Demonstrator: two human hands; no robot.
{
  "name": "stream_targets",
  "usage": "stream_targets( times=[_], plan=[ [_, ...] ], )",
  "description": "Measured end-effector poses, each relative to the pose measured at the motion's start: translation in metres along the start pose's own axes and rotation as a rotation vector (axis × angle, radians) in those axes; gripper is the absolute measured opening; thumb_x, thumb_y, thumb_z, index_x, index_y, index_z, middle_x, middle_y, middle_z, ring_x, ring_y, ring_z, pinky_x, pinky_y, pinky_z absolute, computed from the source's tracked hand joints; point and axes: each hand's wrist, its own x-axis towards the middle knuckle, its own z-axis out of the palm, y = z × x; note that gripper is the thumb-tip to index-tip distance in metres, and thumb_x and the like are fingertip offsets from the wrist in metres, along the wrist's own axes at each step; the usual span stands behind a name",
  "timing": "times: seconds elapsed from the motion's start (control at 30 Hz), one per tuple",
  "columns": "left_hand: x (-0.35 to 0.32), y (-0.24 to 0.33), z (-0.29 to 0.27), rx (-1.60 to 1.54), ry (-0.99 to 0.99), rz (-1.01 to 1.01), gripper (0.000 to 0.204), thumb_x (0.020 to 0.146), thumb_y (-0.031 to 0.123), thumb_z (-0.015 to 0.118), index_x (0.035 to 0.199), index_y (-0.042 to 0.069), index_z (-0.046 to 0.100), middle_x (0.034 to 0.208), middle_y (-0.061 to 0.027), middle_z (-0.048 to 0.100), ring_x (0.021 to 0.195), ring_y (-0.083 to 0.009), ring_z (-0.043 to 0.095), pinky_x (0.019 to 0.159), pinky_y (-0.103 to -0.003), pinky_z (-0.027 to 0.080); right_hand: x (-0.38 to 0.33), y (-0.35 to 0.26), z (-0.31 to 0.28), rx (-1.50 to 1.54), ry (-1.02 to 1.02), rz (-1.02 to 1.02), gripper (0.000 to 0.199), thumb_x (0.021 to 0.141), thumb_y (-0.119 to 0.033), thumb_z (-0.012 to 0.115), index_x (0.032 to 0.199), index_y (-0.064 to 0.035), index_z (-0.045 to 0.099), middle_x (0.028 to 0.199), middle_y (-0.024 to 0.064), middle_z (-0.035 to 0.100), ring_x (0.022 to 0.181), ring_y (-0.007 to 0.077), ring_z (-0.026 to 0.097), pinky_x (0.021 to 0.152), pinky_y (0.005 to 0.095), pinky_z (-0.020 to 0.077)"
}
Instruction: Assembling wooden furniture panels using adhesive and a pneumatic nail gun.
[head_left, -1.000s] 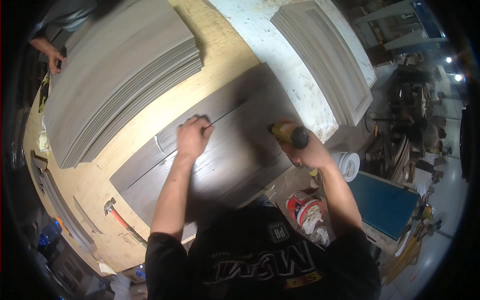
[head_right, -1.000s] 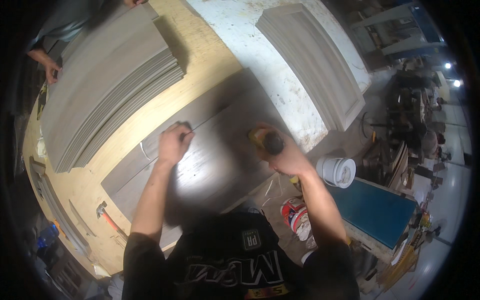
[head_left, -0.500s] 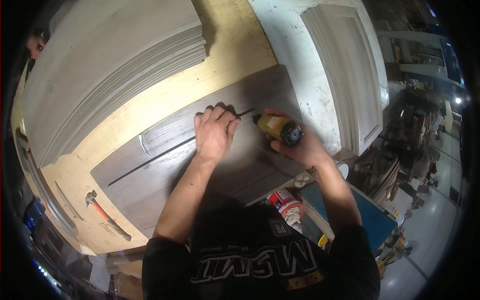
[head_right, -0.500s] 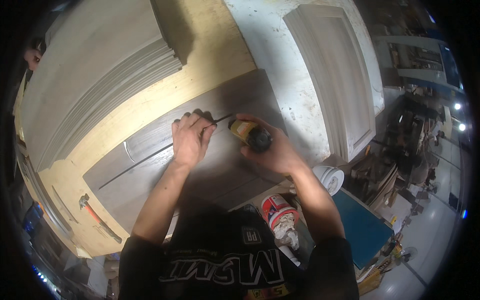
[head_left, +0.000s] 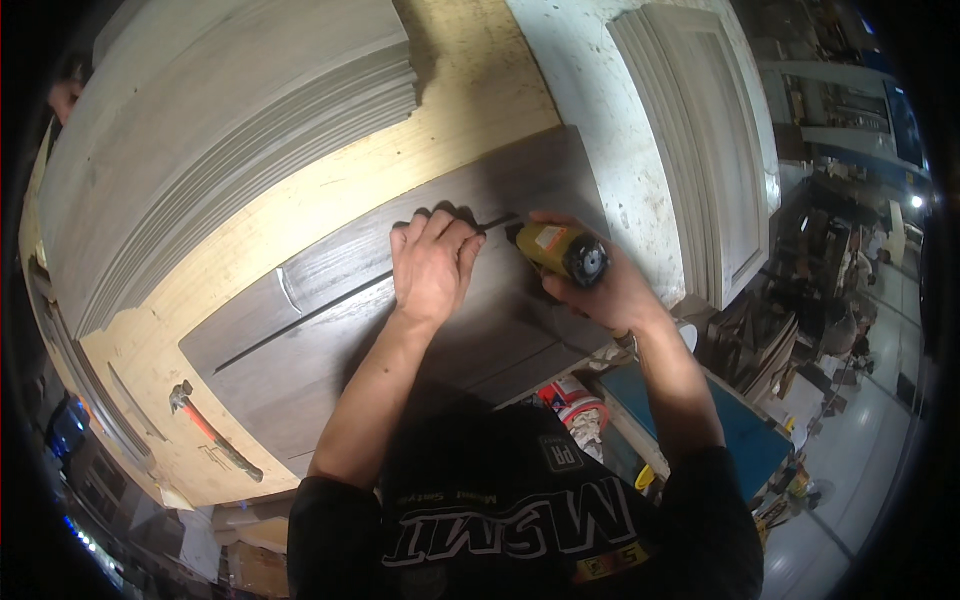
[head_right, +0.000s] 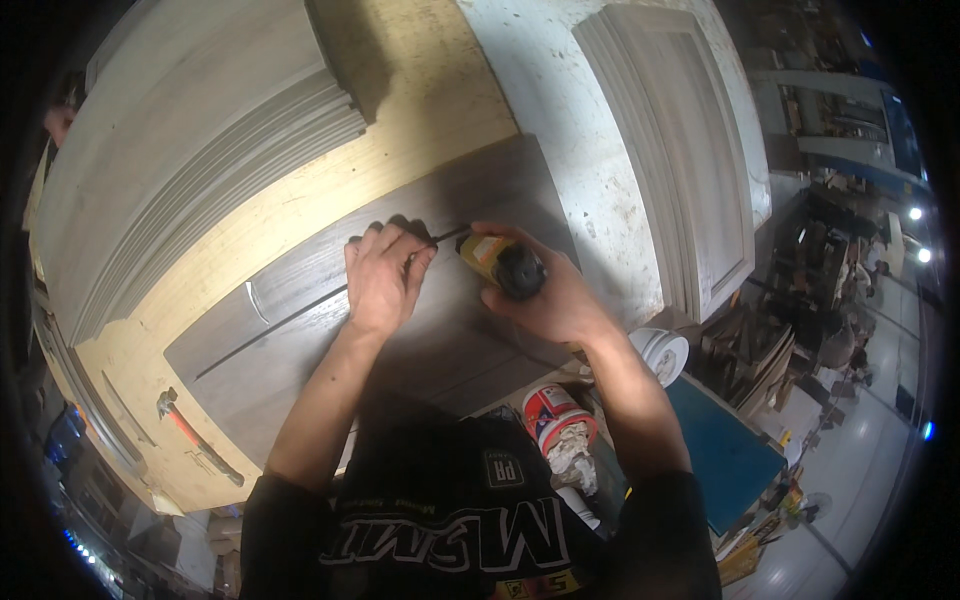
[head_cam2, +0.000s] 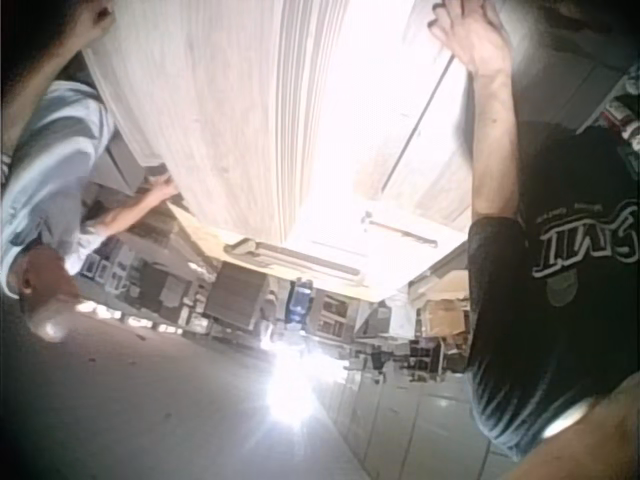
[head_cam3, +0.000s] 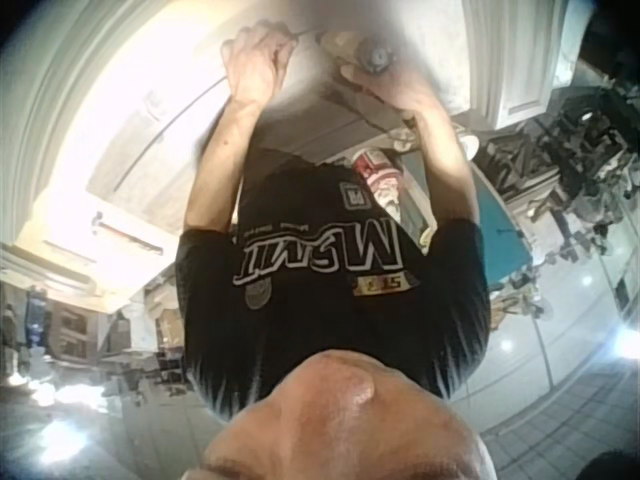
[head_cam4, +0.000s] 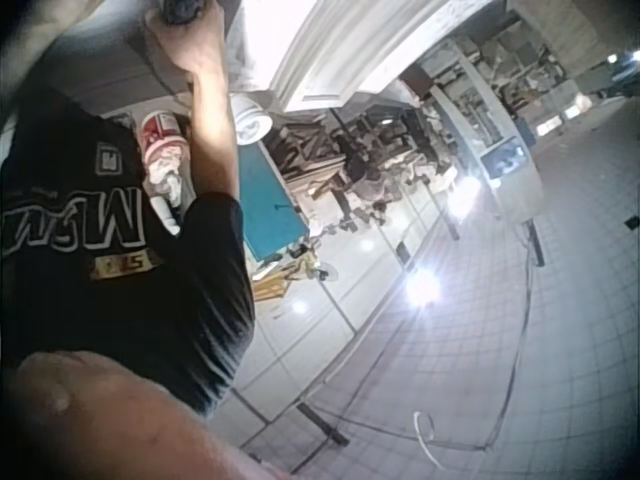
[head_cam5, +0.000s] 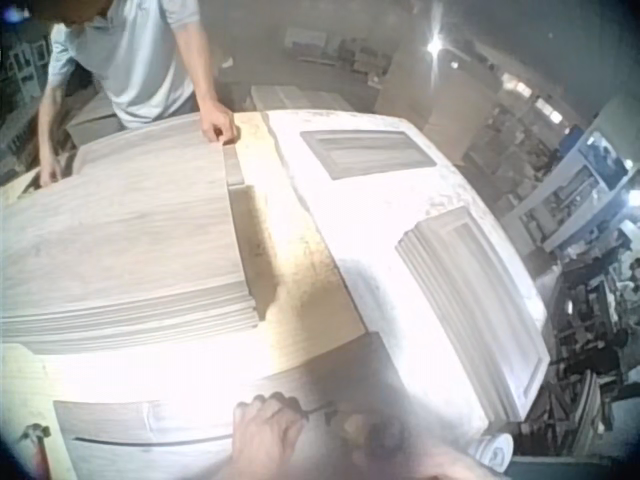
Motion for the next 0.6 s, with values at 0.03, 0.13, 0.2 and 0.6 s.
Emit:
stream_targets(
  times=[0.03, 0.13, 0.2, 0.6],
  plan=[
    [0.000, 0.001, -0.001, 0.016, -0.011, 0.004, 0.005, 0.089, 0.020, 0.075, 0.089, 0.015, 0.074, 0.092, 0.0018, 0.065, 0.093, -0.0228, 0.058, 0.085, -0.039, 0.038, -0.001, 0.000, 0.000, 0.003, 0.006, 0.000, 0.066, 0.083, -0.004, 0.074, 0.145, -0.0106, 0.055, 0.133, 0.0121, 0.066, 0.123, 0.0189, 0.060, 0.106, 0.0325, 0.0454],
    [-0.001, -0.002, 0.002, -0.003, 0.014, 0.015, 0.006, 0.089, 0.021, 0.075, 0.089, 0.015, 0.074, 0.092, 0.0016, 0.065, 0.092, -0.0231, 0.058, 0.085, -0.039, 0.038, -0.002, 0.000, -0.003, 0.013, 0.004, -0.016, 0.066, 0.084, -0.005, 0.075, 0.146, -0.0123, 0.054, 0.131, 0.0096, 0.066, 0.119, 0.0174, 0.061, 0.105, 0.0319, 0.0464],
    [-0.002, 0.000, 0.002, -0.001, 0.015, 0.014, 0.006, 0.089, 0.021, 0.075, 0.088, 0.015, 0.074, 0.092, 0.0016, 0.065, 0.092, -0.0231, 0.058, 0.085, -0.039, 0.038, -0.008, 0.010, -0.008, 0.207, -0.032, 0.039, 0.067, 0.084, -0.005, 0.076, 0.147, -0.0143, 0.054, 0.128, 0.0060, 0.066, 0.114, 0.0145, 0.061, 0.097, 0.0302, 0.0508],
    [0.000, 0.004, 0.001, 0.020, -0.017, -0.012, 0.008, 0.090, 0.023, 0.074, 0.088, 0.016, 0.074, 0.091, 0.0008, 0.065, 0.092, -0.0235, 0.058, 0.084, -0.038, 0.038, -0.025, 0.027, -0.013, 0.139, 0.012, 0.049, 0.067, 0.083, -0.011, 0.076, 0.146, -0.0186, 0.055, 0.120, 0.0048, 0.067, 0.092, 0.0093, 0.062, 0.073, 0.0274, 0.0542]
  ],
)
